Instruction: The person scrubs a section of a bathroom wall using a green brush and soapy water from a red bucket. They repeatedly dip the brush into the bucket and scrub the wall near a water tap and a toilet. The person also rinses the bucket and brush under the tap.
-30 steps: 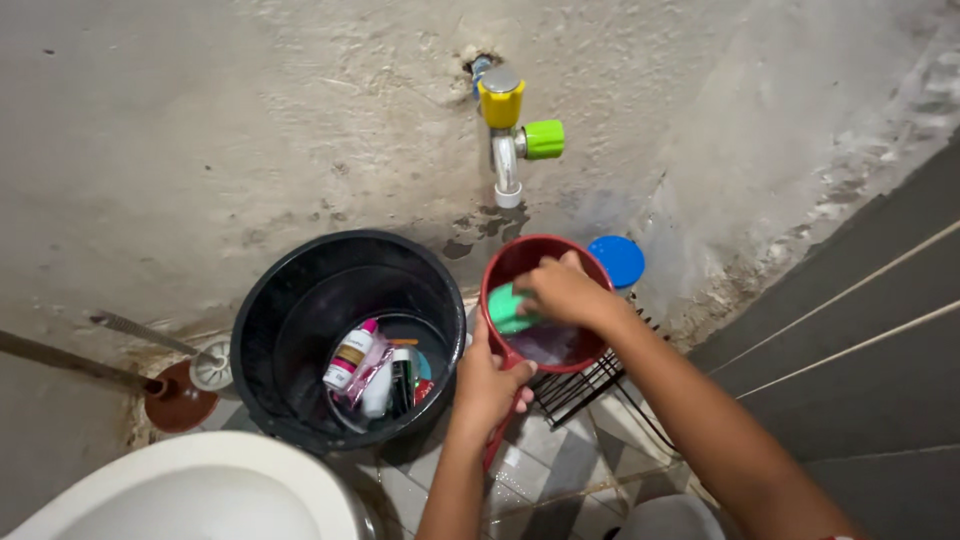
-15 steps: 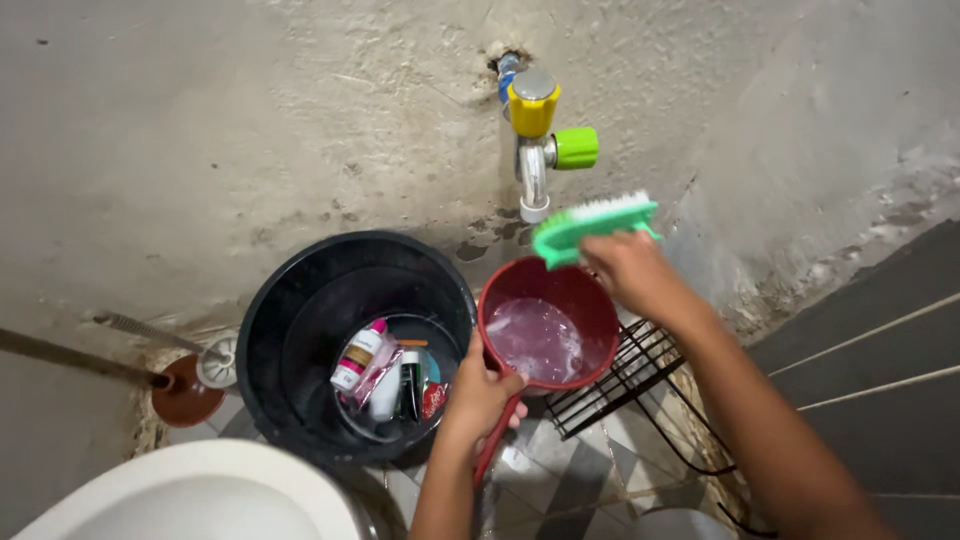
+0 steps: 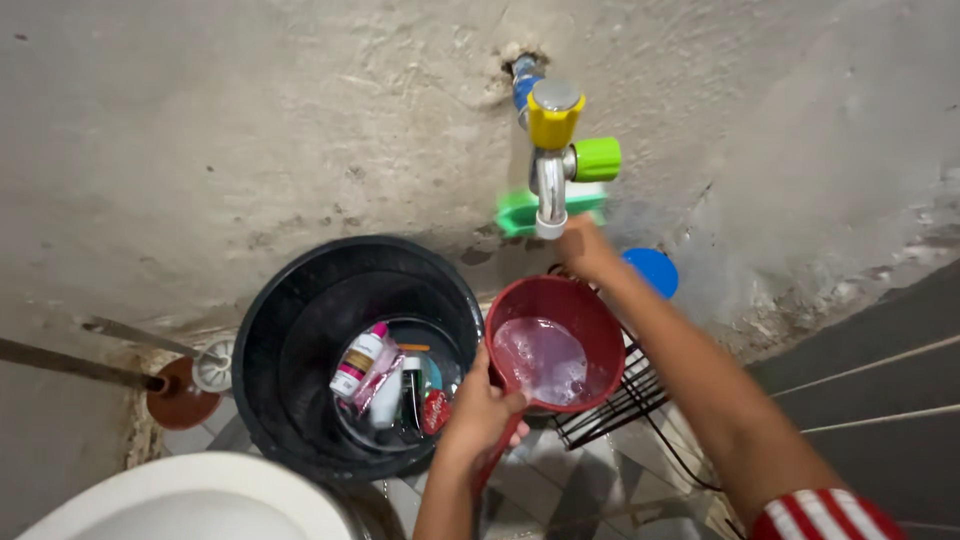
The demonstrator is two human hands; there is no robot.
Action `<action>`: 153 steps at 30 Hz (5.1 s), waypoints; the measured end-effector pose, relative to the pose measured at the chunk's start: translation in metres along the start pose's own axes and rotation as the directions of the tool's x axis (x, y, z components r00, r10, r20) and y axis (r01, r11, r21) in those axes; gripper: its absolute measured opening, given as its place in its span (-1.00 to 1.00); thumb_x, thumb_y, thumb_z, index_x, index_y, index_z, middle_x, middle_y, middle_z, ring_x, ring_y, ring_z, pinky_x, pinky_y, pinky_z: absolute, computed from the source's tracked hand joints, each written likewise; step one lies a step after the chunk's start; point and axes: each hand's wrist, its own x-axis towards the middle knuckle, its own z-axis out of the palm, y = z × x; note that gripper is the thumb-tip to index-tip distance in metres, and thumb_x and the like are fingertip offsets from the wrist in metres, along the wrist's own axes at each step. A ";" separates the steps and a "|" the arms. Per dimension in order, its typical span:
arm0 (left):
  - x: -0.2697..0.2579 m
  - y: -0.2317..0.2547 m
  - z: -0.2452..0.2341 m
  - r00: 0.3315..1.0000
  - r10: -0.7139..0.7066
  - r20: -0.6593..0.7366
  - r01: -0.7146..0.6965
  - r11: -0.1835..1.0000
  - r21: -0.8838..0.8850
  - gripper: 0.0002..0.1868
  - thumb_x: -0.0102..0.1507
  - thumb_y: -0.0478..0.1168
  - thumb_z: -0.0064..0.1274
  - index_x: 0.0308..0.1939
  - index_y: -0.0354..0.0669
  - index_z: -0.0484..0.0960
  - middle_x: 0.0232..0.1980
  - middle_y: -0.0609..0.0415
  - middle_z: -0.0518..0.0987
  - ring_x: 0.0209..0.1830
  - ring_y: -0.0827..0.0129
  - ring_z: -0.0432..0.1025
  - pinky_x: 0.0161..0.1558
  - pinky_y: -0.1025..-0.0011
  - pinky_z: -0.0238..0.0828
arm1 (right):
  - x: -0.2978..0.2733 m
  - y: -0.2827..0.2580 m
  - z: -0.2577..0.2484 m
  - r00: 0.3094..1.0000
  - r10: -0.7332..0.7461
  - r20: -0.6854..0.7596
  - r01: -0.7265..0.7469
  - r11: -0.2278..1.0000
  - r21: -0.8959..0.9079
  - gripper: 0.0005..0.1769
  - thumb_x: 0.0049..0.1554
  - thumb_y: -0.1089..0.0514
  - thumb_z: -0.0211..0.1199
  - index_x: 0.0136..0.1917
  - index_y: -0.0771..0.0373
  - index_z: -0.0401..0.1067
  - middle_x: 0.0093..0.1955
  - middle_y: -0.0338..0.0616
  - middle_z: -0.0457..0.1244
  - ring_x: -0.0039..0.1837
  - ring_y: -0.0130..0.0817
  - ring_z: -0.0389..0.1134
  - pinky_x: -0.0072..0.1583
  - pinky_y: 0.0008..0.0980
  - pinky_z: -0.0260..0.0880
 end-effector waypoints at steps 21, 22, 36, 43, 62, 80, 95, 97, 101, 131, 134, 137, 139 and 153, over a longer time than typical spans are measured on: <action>-0.004 -0.001 -0.001 1.000 0.015 0.010 -0.014 0.999 -0.037 0.04 0.19 -0.49 0.07 0.60 0.24 -0.12 -0.28 -0.09 0.64 -0.67 0.38 0.41 -0.70 0.43 0.32 | -0.012 0.061 -0.042 1.000 0.027 0.014 -0.015 0.834 -0.552 -0.82 0.18 0.09 0.25 -0.09 0.20 0.58 -0.07 0.09 0.43 0.04 0.04 0.44 0.19 0.15 0.25; -0.003 0.001 -0.001 1.000 0.014 0.003 -0.014 1.000 -0.027 0.04 0.19 -0.49 0.07 0.61 0.24 -0.12 -0.30 -0.10 0.63 -0.67 0.38 0.41 -0.70 0.43 0.31 | -0.011 0.052 -0.035 0.999 -0.046 -0.020 0.029 0.853 -0.522 -0.84 0.11 0.16 0.25 -0.08 0.19 0.60 -0.08 0.09 0.44 0.04 0.07 0.44 0.20 0.26 0.17; 0.004 0.000 -0.003 0.999 -0.040 -0.028 0.039 0.999 -0.030 0.11 0.18 -0.50 0.10 0.62 0.25 -0.20 -0.38 -0.16 0.62 -0.70 0.31 0.42 -0.71 0.38 0.30 | 0.012 0.010 -0.015 0.995 -0.080 0.068 0.092 0.977 -0.194 -0.72 0.29 0.03 0.08 0.00 0.15 0.56 -0.05 0.02 0.43 0.08 -0.04 0.42 0.24 0.12 0.14; 0.008 -0.005 0.003 1.000 -0.002 -0.016 0.001 1.000 -0.026 0.07 0.18 -0.51 0.08 0.62 0.23 -0.13 -0.35 -0.16 0.61 -0.71 0.34 0.41 -0.73 0.38 0.31 | -0.005 0.023 -0.030 1.000 -0.014 -0.015 0.006 0.904 -0.427 -0.71 0.26 0.11 0.02 0.07 -0.07 0.57 0.01 -0.03 0.41 0.13 0.01 0.39 0.32 0.21 0.09; 0.018 -0.018 0.020 0.999 -0.041 -0.034 0.041 0.999 -0.002 0.03 0.17 -0.49 0.11 0.60 0.12 -0.08 -0.43 -0.12 0.61 -0.71 0.34 0.42 -0.71 0.39 0.32 | -0.002 0.016 -0.074 1.000 0.001 -0.014 -0.007 0.905 -0.426 -0.63 0.15 0.22 0.12 0.17 -0.01 0.57 0.01 -0.03 0.40 0.17 -0.02 0.39 0.27 -0.01 0.24; -0.015 0.011 0.013 0.982 0.185 0.032 -0.174 0.961 -0.213 -0.04 0.18 -0.48 0.08 0.59 0.08 0.00 -0.44 -0.06 0.57 -0.70 0.39 0.43 -0.72 0.45 0.36 | 0.019 -0.091 -0.059 0.997 -0.069 -0.046 0.071 0.996 0.051 -0.76 0.16 0.01 0.16 0.02 0.12 0.49 -0.08 -0.01 0.38 -0.02 -0.02 0.45 0.04 -0.03 0.40; -0.040 0.027 0.000 0.984 0.177 0.021 -0.169 0.964 -0.206 0.03 0.19 -0.48 0.05 0.63 0.15 -0.13 -0.39 -0.09 0.60 -0.67 0.40 0.43 -0.69 0.46 0.31 | 0.017 -0.078 -0.084 0.989 -0.145 0.032 0.136 0.800 -0.584 -0.73 0.16 0.06 0.23 0.12 0.06 0.58 0.09 -0.04 0.40 0.14 0.02 0.39 0.07 0.07 0.26; -0.040 0.026 0.000 0.984 0.178 0.027 -0.168 0.964 -0.205 0.04 0.20 -0.49 0.03 0.63 0.16 -0.16 -0.37 -0.10 0.62 -0.67 0.39 0.43 -0.69 0.45 0.31 | 0.027 -0.090 -0.057 0.999 -0.027 0.031 0.033 0.977 -0.210 -0.72 0.14 0.01 0.20 0.08 0.06 0.57 0.05 0.00 0.40 0.11 -0.04 0.43 0.13 -0.12 0.38; -0.035 0.020 0.000 0.986 0.163 0.023 -0.156 0.969 -0.191 0.03 0.21 -0.49 0.02 0.62 0.17 -0.18 -0.32 -0.11 0.63 -0.66 0.37 0.44 -0.69 0.44 0.34 | 0.068 -0.158 0.028 0.987 -0.153 0.042 0.158 0.931 -0.328 -0.72 0.19 0.04 0.04 0.03 0.04 0.55 -0.06 0.00 0.42 -0.01 0.09 0.45 0.03 0.05 0.37; -0.025 0.021 -0.005 0.971 0.235 0.041 -0.225 0.959 -0.174 0.08 0.21 -0.46 0.08 0.64 0.10 -0.24 -0.39 -0.11 0.60 -0.66 0.37 0.45 -0.67 0.44 0.41 | -0.005 -0.018 -0.123 0.994 0.106 -0.038 -0.111 0.863 -0.493 -0.58 0.30 -0.20 0.21 -0.07 0.22 0.48 -0.12 0.12 0.36 -0.04 0.19 0.36 0.00 0.08 0.33; -0.033 0.035 -0.005 0.967 0.253 0.031 -0.242 0.951 -0.193 0.07 0.20 -0.46 0.08 0.63 0.10 -0.22 -0.37 -0.09 0.62 -0.66 0.38 0.45 -0.67 0.45 0.40 | -0.037 0.008 -0.150 0.973 0.211 -0.092 -0.229 0.846 -0.481 -0.60 0.29 -0.16 0.22 -0.08 0.24 0.48 -0.11 0.18 0.36 -0.01 0.21 0.37 0.02 0.10 0.33; -0.047 0.059 -0.021 0.966 0.259 0.005 -0.255 0.956 -0.144 0.02 0.19 -0.46 0.08 0.62 0.06 -0.11 -0.37 -0.07 0.63 -0.65 0.41 0.45 -0.67 0.47 0.39 | -0.059 0.004 -0.156 0.967 0.246 -0.069 -0.250 0.862 -0.442 -0.60 0.23 -0.11 0.28 0.07 0.28 0.43 -0.08 0.27 0.35 -0.01 0.25 0.38 0.02 0.08 0.35; -0.061 0.074 -0.040 0.955 0.297 -0.016 -0.297 0.951 -0.087 -0.02 0.19 -0.47 0.08 0.62 0.02 -0.04 -0.40 -0.07 0.61 -0.65 0.42 0.44 -0.66 0.47 0.39 | -0.069 -0.019 -0.155 0.963 0.270 0.021 -0.242 0.892 -0.381 -0.54 0.12 -0.06 0.32 0.15 0.29 0.38 -0.09 0.29 0.36 -0.03 0.21 0.41 0.00 0.04 0.38; -0.117 0.060 -0.155 0.873 0.300 -0.385 -0.321 0.947 0.011 -0.18 0.25 -0.45 -0.02 0.56 0.01 0.08 -0.44 -0.13 0.59 -0.69 0.36 0.41 -0.71 0.43 0.33 | -0.067 -0.354 -0.038 0.964 -0.235 0.123 0.224 0.970 0.096 -0.62 0.20 0.03 0.19 0.20 0.28 0.43 -0.01 0.09 0.40 -0.03 0.00 0.48 0.01 -0.10 0.45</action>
